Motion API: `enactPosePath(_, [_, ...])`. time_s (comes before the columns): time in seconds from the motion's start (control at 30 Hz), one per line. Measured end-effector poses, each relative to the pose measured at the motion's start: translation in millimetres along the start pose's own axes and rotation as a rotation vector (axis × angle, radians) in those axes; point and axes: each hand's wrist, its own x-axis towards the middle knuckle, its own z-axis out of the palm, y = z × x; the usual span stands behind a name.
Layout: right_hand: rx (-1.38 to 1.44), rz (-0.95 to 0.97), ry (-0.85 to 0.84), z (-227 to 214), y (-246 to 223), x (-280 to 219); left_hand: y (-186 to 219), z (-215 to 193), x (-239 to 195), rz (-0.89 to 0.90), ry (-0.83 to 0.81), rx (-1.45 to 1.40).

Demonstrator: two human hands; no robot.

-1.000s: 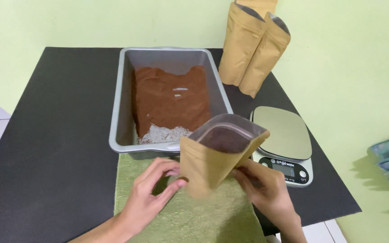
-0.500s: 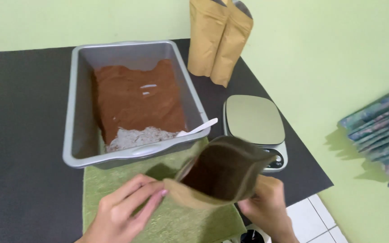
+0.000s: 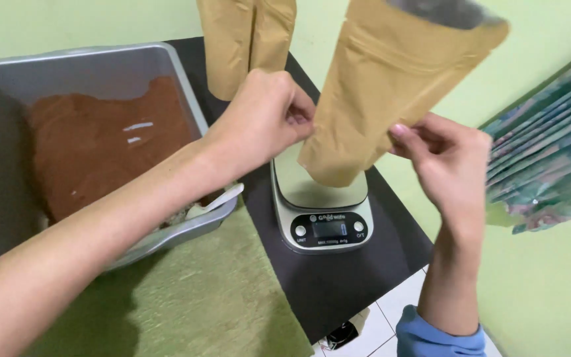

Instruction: Packaging coffee powder into paper bags using a spoon and weighing them on a digital scale.

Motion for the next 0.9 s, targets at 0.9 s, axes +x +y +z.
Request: enactPosePath(0.9, [-0.109, 0.132, 0.133, 17, 43, -5, 43, -22, -68, -0.311, 0.136, 0.555])
